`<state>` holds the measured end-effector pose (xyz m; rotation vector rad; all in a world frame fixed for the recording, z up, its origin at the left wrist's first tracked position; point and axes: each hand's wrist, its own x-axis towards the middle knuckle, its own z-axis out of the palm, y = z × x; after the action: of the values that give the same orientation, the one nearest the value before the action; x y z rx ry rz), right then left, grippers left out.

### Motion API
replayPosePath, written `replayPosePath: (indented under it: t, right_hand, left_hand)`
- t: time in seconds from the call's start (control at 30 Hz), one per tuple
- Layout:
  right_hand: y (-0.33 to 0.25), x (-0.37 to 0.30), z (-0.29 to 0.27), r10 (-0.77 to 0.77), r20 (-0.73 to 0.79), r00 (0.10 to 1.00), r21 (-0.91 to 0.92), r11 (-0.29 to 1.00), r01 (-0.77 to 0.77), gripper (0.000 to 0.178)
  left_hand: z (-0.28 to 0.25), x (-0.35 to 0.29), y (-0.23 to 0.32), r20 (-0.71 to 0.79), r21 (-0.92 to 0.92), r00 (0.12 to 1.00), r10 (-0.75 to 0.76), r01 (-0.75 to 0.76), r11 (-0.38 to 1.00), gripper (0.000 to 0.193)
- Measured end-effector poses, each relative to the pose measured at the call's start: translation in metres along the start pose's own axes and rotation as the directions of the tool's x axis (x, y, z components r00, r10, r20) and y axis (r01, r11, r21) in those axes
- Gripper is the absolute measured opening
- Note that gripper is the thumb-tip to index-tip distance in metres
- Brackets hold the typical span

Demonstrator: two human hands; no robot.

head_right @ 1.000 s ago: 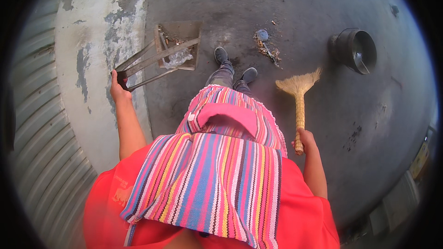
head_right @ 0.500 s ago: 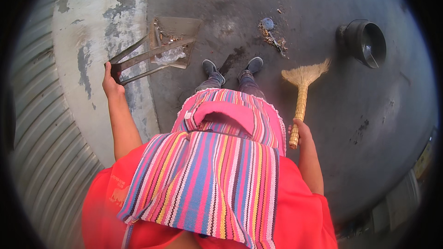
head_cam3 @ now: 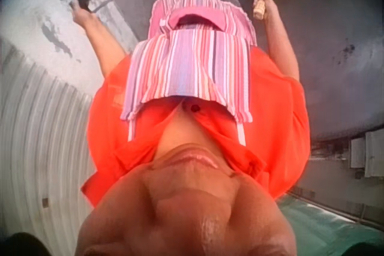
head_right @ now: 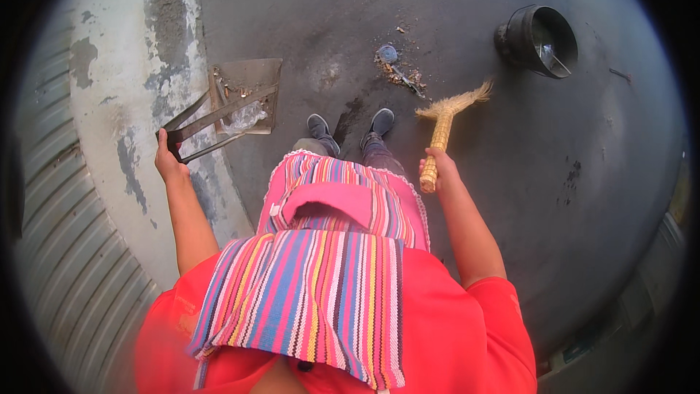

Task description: The person sweeps debris and trash from a concrete floor into a dustpan and then into a bucket.

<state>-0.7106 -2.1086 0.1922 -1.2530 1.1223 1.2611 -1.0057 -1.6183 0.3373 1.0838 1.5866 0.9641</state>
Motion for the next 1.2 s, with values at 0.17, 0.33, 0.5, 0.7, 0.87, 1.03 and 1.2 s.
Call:
replayPosePath:
  t: [0.17,0.33,0.5,0.7,0.87,1.03,1.2]
  right_hand:
    - [-0.021,-0.010,0.082,-0.011,0.020,1.000,0.065,0.998,0.009,0.025]
    - [-0.040,-0.030,0.104,-0.049,-0.014,0.999,-0.147,0.988,0.046,0.018]
    - [-0.039,-0.086,0.097,-0.243,-0.204,0.948,-0.444,0.887,0.131,0.028]
    - [-0.104,-0.058,0.104,-0.653,-0.123,0.747,-0.906,0.381,0.185,0.044]
    - [-0.239,0.061,0.165,-0.742,0.073,0.667,-0.985,-0.160,-0.069,0.051]
    - [-0.210,0.104,0.156,-0.677,0.255,0.690,-0.882,-0.455,-0.121,0.059]
    - [-0.115,0.043,0.109,-0.512,0.129,0.849,-0.869,-0.472,-0.152,0.066]
  left_hand:
    - [0.078,0.039,-0.021,0.243,0.142,0.970,-0.032,-0.003,0.990,0.030]
    - [0.184,0.079,-0.071,0.518,0.409,0.840,-0.159,-0.080,0.909,0.037]
    - [0.272,0.118,-0.156,0.737,0.593,0.613,-0.285,-0.384,0.707,0.047]
    - [0.339,0.130,-0.196,0.802,0.594,0.471,-0.367,-0.571,0.566,0.053]
    - [0.360,0.137,-0.180,0.803,0.593,0.427,-0.415,-0.636,0.494,0.052]
    - [0.343,0.152,-0.152,0.816,0.578,0.429,-0.388,-0.583,0.571,0.047]
    - [0.326,0.158,-0.135,0.819,0.567,0.462,-0.341,-0.554,0.609,0.043]
